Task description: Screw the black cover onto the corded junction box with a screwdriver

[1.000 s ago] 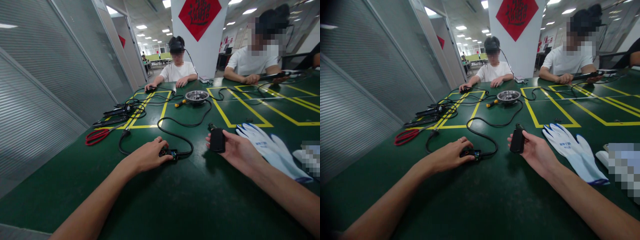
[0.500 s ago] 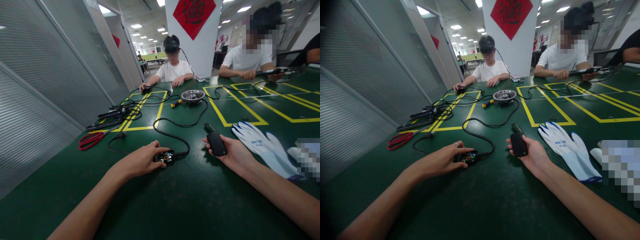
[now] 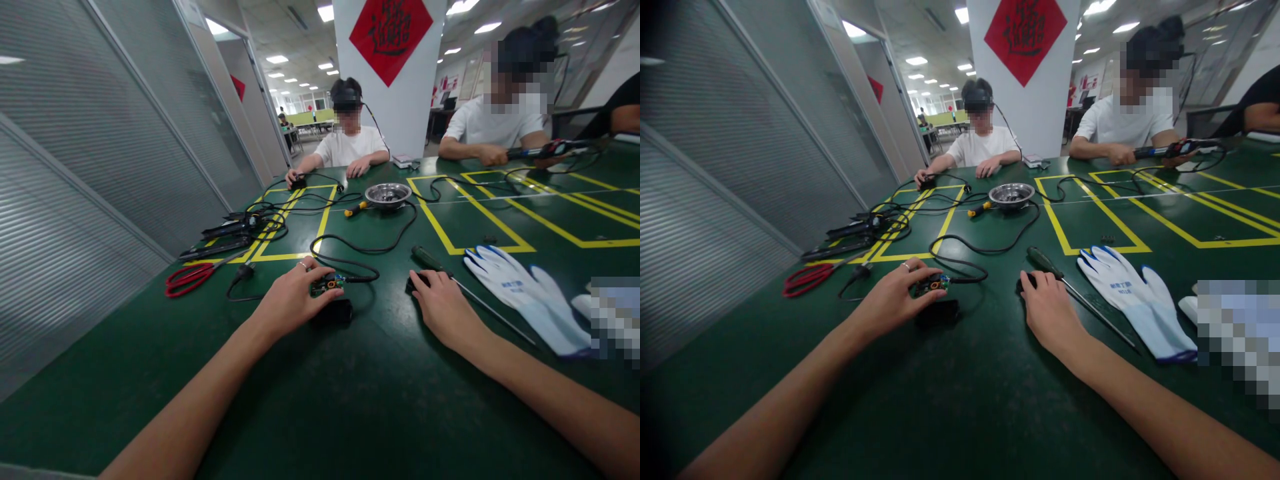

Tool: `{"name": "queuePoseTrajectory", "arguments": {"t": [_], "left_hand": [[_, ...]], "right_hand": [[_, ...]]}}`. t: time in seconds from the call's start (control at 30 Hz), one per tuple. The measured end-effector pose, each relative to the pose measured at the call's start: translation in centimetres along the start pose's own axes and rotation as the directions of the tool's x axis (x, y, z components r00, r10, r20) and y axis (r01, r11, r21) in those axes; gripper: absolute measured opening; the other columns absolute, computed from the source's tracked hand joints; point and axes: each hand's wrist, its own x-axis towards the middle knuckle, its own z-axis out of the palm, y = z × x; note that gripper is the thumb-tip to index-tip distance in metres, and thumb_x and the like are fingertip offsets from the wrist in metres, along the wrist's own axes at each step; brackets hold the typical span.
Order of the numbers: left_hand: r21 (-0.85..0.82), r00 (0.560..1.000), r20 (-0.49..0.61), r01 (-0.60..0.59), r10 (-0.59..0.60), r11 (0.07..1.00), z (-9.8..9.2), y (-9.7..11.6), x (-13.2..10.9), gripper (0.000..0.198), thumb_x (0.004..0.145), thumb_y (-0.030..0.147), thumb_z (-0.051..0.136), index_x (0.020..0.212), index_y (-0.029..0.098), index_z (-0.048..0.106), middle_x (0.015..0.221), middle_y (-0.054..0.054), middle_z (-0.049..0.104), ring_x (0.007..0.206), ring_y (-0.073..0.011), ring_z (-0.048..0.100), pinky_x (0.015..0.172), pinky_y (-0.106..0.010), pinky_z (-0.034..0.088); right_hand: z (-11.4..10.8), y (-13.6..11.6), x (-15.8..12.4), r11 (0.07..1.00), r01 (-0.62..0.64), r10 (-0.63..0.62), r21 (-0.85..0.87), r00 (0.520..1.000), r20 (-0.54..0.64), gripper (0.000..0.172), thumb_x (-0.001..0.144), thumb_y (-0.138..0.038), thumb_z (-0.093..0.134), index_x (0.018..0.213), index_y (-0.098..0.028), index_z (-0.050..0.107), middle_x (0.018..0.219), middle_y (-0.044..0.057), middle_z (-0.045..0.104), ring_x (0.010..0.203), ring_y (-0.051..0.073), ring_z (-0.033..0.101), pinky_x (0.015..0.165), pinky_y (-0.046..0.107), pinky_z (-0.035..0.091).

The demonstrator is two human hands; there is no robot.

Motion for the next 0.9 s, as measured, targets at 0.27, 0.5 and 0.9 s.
{"name": "queuePoseTrajectory", "arguments": {"t": [0.27,0.5,0.9], "left_hand": [[0.058,0.978,-0.172,0.131,-0.119,0.990,0.2,0.4,0.0,0.045,0.092,0.057,0.039,0.110,0.019,0.056,0.104,-0.007,0.062,0.093,-0.0256,0.060,0.080,-0.035,0.046],[0.043,0.940,-0.195,0.294,-0.281,0.955,1.0,0.2,0.2,0.048,0.094,0.059,0.031,0.110,0.020,0.054,0.097,-0.007,0.067,0.087,-0.0260,0.063,0.071,-0.032,0.045],[0.018,0.971,-0.140,0.200,-0.195,0.980,1.2,1.3,-0.2,0.045,0.093,0.058,0.034,0.110,0.020,0.052,0.098,-0.007,0.066,0.087,-0.0255,0.064,0.075,-0.035,0.046]], "right_hand": [[-0.4,0.0,0.1,0.950,0.163,-0.168,-0.268,0.986,0.005,0.052,0.092,-0.025,0.031,0.137,-0.001,0.041,0.134,0.025,0.042,0.123,0.038,0.038,0.102,0.059,0.030],[1.7,-8.2,-0.8,0.864,0.470,-0.446,-0.182,0.881,0.157,0.048,0.092,-0.033,0.041,0.138,-0.019,0.042,0.140,0.010,0.042,0.127,0.022,0.039,0.107,0.038,0.036],[-0.4,-5.7,-2.6,0.914,0.396,-0.369,-0.093,0.903,0.221,0.031,0.090,-0.023,0.045,0.116,-0.022,0.061,0.123,0.008,0.055,0.111,0.019,0.050,0.095,0.042,0.046]]}}
